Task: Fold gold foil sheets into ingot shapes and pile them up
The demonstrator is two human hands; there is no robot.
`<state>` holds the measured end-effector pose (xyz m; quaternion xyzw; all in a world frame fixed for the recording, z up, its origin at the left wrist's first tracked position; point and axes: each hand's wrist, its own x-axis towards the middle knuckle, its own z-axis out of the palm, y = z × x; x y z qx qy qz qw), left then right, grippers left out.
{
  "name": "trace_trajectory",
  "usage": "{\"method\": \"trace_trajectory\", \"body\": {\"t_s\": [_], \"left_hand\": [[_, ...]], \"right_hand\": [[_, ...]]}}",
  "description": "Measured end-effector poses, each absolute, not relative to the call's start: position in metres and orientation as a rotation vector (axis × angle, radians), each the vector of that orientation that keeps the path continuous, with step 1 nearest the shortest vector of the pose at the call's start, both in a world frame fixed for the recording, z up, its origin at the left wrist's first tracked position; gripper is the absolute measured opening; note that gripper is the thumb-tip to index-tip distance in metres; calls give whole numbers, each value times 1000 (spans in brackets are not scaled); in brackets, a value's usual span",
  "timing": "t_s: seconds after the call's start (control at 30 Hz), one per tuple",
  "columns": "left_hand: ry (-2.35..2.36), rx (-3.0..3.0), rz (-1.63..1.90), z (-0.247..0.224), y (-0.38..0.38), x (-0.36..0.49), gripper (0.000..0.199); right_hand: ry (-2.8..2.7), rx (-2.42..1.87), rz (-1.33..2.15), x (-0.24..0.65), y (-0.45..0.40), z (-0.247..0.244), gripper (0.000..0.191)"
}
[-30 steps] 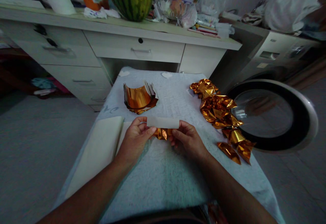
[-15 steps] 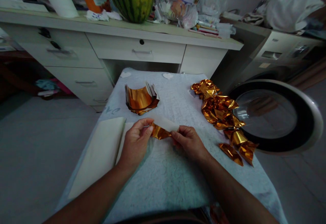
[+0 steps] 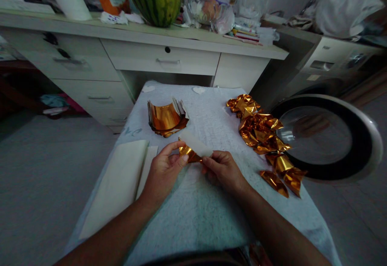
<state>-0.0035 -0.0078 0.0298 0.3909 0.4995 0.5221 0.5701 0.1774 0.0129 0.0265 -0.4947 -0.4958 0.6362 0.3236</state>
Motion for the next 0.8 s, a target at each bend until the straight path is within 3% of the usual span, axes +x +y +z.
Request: {"method": "trace_trajectory", "body": {"t_s": [0.07,0.13,0.33,0.57,0.8], "left_hand": [[1110,867,1201,30,-8,-1,57],[1103,853,1223,29,-8,1,61],[1183,970,1328,27,-3,-1,37],[1130,982,1278,24,-2,-5,33],[1197,1174,1125,21,1,-9,36]], "right_hand": [[-1309,-1292,1678,177,13,25,45],[-1348,-1269,1677,177,13,25,45],[-1315,-1142,1591,178,12,23,22],[-1981,-1031,742,182,13,17,52],[-2173,-934,536,181,13,14,35]]}}
